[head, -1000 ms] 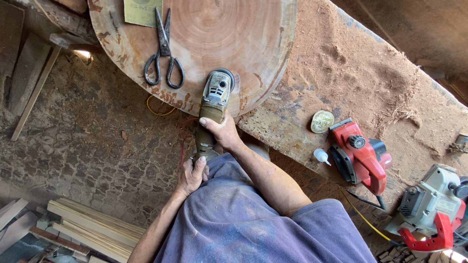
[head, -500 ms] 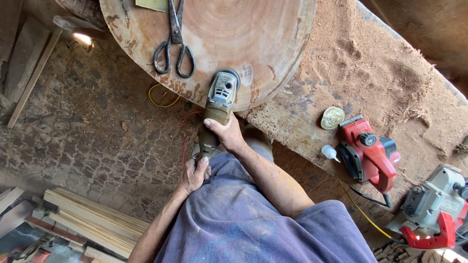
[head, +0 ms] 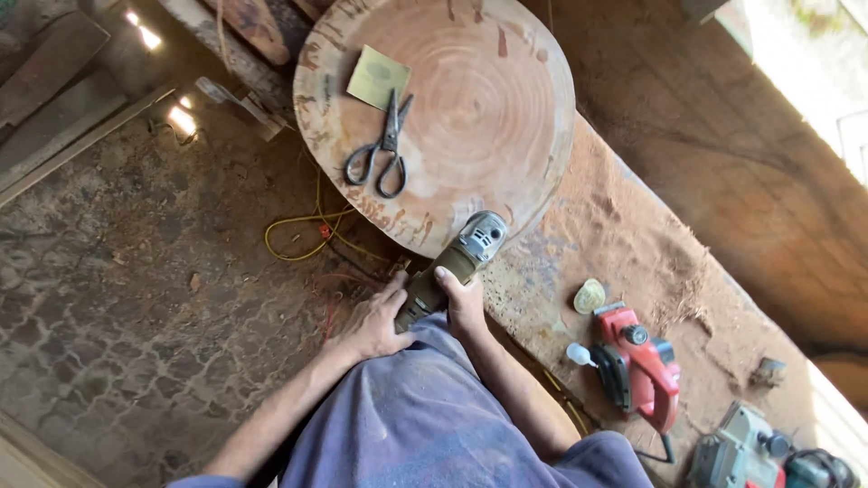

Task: Sanding a round wooden slab using an angle grinder and applying glue to fill cracks in the wood.

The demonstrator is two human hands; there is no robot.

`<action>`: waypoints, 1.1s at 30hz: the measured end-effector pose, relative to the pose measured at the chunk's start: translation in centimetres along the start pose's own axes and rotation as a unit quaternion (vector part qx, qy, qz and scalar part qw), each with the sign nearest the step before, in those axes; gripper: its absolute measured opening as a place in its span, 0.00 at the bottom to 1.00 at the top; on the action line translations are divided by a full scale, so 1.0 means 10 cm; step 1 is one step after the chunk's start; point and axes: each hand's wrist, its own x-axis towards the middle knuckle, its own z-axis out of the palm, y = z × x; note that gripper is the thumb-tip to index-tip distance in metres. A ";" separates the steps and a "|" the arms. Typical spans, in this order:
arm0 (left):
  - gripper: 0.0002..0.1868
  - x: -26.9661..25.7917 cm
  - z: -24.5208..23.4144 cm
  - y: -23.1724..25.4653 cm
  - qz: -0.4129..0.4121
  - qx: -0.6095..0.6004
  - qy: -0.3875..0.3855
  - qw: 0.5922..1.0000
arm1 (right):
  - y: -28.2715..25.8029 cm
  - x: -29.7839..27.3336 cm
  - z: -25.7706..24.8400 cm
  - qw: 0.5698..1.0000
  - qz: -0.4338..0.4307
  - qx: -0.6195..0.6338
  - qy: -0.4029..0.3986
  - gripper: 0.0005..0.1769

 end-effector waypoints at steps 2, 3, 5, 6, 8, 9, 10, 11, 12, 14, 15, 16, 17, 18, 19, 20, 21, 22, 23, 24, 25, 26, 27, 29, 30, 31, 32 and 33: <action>0.48 0.07 -0.30 0.26 -0.113 -0.027 -0.116 0.986 | -0.13 -0.02 0.10 1.000 -0.019 -0.013 -0.002 0.22; 0.44 0.12 -0.45 0.39 -0.214 -0.052 -0.244 0.944 | -0.20 -0.02 0.13 0.999 -0.036 -0.020 0.005 0.23; 0.41 0.07 -0.24 0.20 -0.220 -0.060 -0.219 0.949 | -0.25 -0.02 0.19 0.999 -0.038 -0.034 0.001 0.23; 0.39 0.02 -0.13 0.11 -0.223 -0.066 -0.205 0.951 | -0.25 -0.07 0.21 0.998 -0.038 -0.044 0.007 0.24; 0.44 -0.08 0.15 -0.12 -0.157 -0.082 -0.093 0.980 | -0.23 -0.07 0.24 0.993 -0.054 -0.088 0.048 0.28; 0.49 -0.11 0.30 -0.24 -0.091 -0.097 0.023 0.991 | -0.23 -0.05 0.25 0.986 -0.068 -0.132 0.082 0.32; 0.49 -0.16 0.30 -0.24 -0.089 -0.098 0.024 0.991 | -0.30 -0.09 0.31 0.985 -0.071 -0.132 0.082 0.32; 0.38 -0.21 0.30 -0.25 -0.162 -0.142 0.022 0.976 | -0.37 -0.13 0.38 0.976 -0.114 -0.167 0.082 0.35; 0.28 -0.25 0.31 -0.27 -0.233 -0.184 0.015 0.955 | -0.43 -0.17 0.44 0.964 -0.157 -0.199 0.083 0.38; 0.24 -0.22 0.29 -0.26 -0.167 -0.224 0.014 0.960 | -0.34 -0.05 0.30 0.965 -0.171 -0.183 0.072 0.39; 0.20 -0.19 0.29 -0.25 -0.103 -0.264 0.014 0.959 | -0.29 0.01 0.23 0.967 -0.182 -0.168 0.059 0.40; 0.20 -0.12 0.16 -0.16 -0.100 -0.265 0.008 0.959 | -0.29 0.14 0.22 0.967 -0.181 -0.169 0.066 0.40; 0.20 -0.06 0.05 -0.08 -0.108 -0.424 -0.048 0.898 | -0.28 0.28 0.20 0.989 -0.115 -0.091 0.031 0.38; 0.21 -0.02 -0.05 0.02 -0.117 -0.569 -0.108 0.807 | -0.26 0.37 0.16 0.999 -0.048 -0.011 0.001 0.36; 0.21 0.04 0.05 -0.06 -0.117 -0.570 -0.118 0.805 | -0.21 0.45 0.18 0.999 -0.048 -0.010 0.011 0.36; 0.20 0.17 0.13 -0.16 -0.124 -0.692 -0.174 0.689 | -0.20 0.61 0.21 0.997 -0.048 -0.041 0.040 0.33; 0.21 0.30 0.20 -0.25 -0.129 -0.792 -0.225 0.552 | -0.20 0.78 0.23 0.994 -0.048 -0.073 0.068 0.31; 0.21 0.37 0.17 -0.12 -0.130 -0.791 -0.233 0.550 | -0.26 0.82 0.29 0.993 -0.049 -0.072 0.075 0.31; 0.21 0.44 0.15 0.02 -0.201 -0.700 -0.199 0.656 | -0.31 0.87 0.33 0.983 -0.039 -0.142 0.107 0.29; 0.26 0.50 0.13 0.17 -0.266 -0.590 -0.164 0.744 | -0.36 0.89 0.36 0.967 -0.024 -0.211 0.141 0.28; 0.26 0.54 0.23 0.16 -0.267 -0.589 -0.175 0.742 | -0.41 0.87 0.35 0.966 -0.022 -0.209 0.152 0.28; 0.24 0.55 0.32 0.14 -0.232 -0.415 -0.117 0.872 | -0.42 0.85 0.35 0.949 -0.034 -0.265 0.167 0.29; 0.23 0.56 0.42 0.12 -0.179 -0.221 -0.053 0.957 | -0.44 0.83 0.35 0.929 -0.044 -0.320 0.181 0.31; 0.23 0.68 0.28 0.18 -0.200 -0.284 -0.091 0.933 | -0.41 0.75 0.19 0.918 -0.086 -0.350 0.168 0.35; 0.22 0.75 0.22 0.21 -0.223 -0.348 -0.115 0.903 | -0.39 0.71 0.12 0.902 -0.134 -0.385 0.144 0.39; 0.22 0.77 0.25 0.11 -0.221 -0.344 -0.124 0.904 | -0.35 0.59 0.00 0.902 -0.131 -0.381 0.153 0.39; 0.22 0.81 0.28 0.01 -0.218 -0.362 -0.122 0.898 | -0.32 0.48 -0.11 0.899 -0.132 -0.399 0.122 0.38; 0.21 0.85 0.31 -0.09 -0.215 -0.380 -0.119 0.892 | -0.28 0.37 -0.22 0.895 -0.133 -0.416 0.090 0.38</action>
